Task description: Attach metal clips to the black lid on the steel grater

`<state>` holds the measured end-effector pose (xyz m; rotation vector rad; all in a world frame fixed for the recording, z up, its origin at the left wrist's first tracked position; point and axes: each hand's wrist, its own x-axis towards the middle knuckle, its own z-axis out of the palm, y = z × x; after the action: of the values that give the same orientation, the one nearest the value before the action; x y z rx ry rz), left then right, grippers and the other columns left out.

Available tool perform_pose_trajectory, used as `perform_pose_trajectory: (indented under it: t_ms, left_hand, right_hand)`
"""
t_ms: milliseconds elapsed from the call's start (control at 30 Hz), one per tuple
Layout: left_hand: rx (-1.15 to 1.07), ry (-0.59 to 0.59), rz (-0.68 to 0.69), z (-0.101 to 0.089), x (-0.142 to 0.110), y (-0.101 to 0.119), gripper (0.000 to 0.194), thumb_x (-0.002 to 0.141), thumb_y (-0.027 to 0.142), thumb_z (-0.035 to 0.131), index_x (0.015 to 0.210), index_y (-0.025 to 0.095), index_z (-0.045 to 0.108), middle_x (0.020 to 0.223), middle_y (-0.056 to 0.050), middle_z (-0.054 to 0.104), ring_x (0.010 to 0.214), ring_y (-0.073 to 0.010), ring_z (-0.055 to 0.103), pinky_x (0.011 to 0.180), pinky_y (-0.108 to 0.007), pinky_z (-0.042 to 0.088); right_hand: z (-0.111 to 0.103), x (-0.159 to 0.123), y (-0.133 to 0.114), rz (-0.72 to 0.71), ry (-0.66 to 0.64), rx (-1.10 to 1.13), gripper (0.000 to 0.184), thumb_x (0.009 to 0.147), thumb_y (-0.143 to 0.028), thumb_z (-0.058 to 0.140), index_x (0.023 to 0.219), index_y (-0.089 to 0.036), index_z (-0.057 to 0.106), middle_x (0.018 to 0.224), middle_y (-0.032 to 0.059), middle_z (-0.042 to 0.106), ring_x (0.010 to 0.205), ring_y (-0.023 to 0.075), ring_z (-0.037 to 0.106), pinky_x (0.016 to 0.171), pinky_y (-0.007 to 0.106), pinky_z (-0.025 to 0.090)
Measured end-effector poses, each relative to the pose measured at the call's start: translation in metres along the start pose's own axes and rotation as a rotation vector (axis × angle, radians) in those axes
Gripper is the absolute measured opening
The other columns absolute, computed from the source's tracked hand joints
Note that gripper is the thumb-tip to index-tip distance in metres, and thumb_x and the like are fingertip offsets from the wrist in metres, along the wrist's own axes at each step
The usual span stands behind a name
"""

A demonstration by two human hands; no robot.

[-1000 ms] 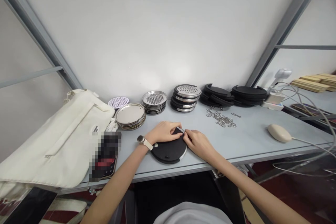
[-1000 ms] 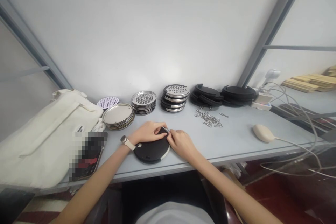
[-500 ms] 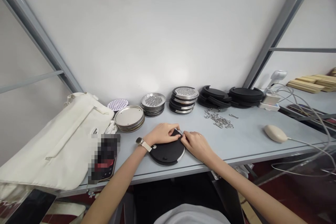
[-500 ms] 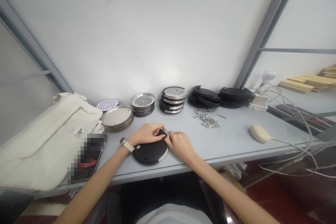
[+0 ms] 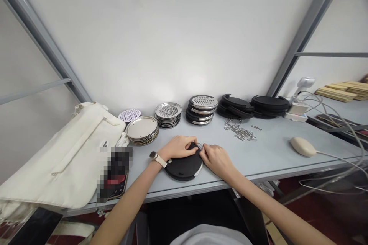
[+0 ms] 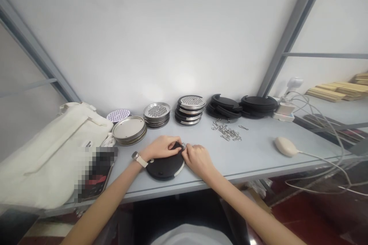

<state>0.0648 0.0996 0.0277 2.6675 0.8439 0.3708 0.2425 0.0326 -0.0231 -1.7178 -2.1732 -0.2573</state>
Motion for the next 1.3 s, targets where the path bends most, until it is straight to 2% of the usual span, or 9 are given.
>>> perform_pose_trajectory:
  t_ms: [233, 400, 667, 1033, 1300]
  left_hand:
    - [0.028, 0.015, -0.01, 0.0011, -0.0006, -0.0003, 0.028, 0.085, 0.035, 0.054, 0.11, 0.022, 0.051, 0.06, 0.007, 0.049, 0.055, -0.0129, 0.049, 0.055, -0.023, 0.03]
    - [0.038, -0.008, 0.01, 0.0013, -0.0001, -0.002, 0.022, 0.087, 0.036, 0.052, 0.106, 0.024, 0.053, 0.06, 0.006, 0.049, 0.055, -0.0124, 0.048, 0.056, -0.024, 0.03]
    - [0.009, -0.018, -0.011, -0.0002, -0.0003, -0.0016, 0.019, 0.086, 0.037, 0.053, 0.098, 0.022, 0.054, 0.062, 0.005, 0.051, 0.057, -0.0125, 0.05, 0.057, -0.024, 0.032]
    - [-0.062, -0.017, -0.003, 0.0005, 0.001, -0.003, 0.018, 0.085, 0.035, 0.054, 0.096, 0.022, 0.054, 0.061, 0.006, 0.05, 0.056, -0.011, 0.048, 0.057, -0.022, 0.032]
    - [-0.129, -0.025, -0.021, 0.0018, 0.003, -0.0053, 0.016, 0.083, 0.034, 0.055, 0.092, 0.021, 0.054, 0.059, 0.007, 0.047, 0.055, -0.0102, 0.045, 0.057, -0.022, 0.031]
  right_hand:
    - [-0.0005, 0.0044, 0.0003, -0.044, -0.09, 0.083, 0.026, 0.097, -0.019, 0.032, 0.083, -0.016, 0.054, 0.066, 0.0048, 0.065, 0.059, 0.016, 0.059, 0.056, 0.026, 0.027]
    - [0.0004, 0.0036, 0.0018, -0.05, -0.087, 0.105, 0.027, 0.098, -0.021, 0.029, 0.087, -0.016, 0.054, 0.067, 0.0046, 0.065, 0.058, 0.0157, 0.059, 0.055, 0.026, 0.027]
    - [-0.0019, 0.0044, 0.0033, -0.031, -0.095, 0.148, 0.028, 0.097, -0.023, 0.032, 0.08, -0.018, 0.053, 0.065, 0.0025, 0.065, 0.057, 0.0147, 0.059, 0.055, 0.026, 0.026]
    - [0.0003, 0.0029, 0.0001, -0.015, -0.062, 0.032, 0.027, 0.095, -0.022, 0.036, 0.075, -0.018, 0.053, 0.063, 0.0042, 0.065, 0.054, 0.0157, 0.059, 0.052, 0.028, 0.022]
    - [0.0005, 0.0026, 0.0004, -0.008, -0.056, 0.029, 0.027, 0.096, -0.023, 0.036, 0.076, -0.018, 0.054, 0.063, 0.0042, 0.065, 0.054, 0.0156, 0.059, 0.052, 0.028, 0.022]
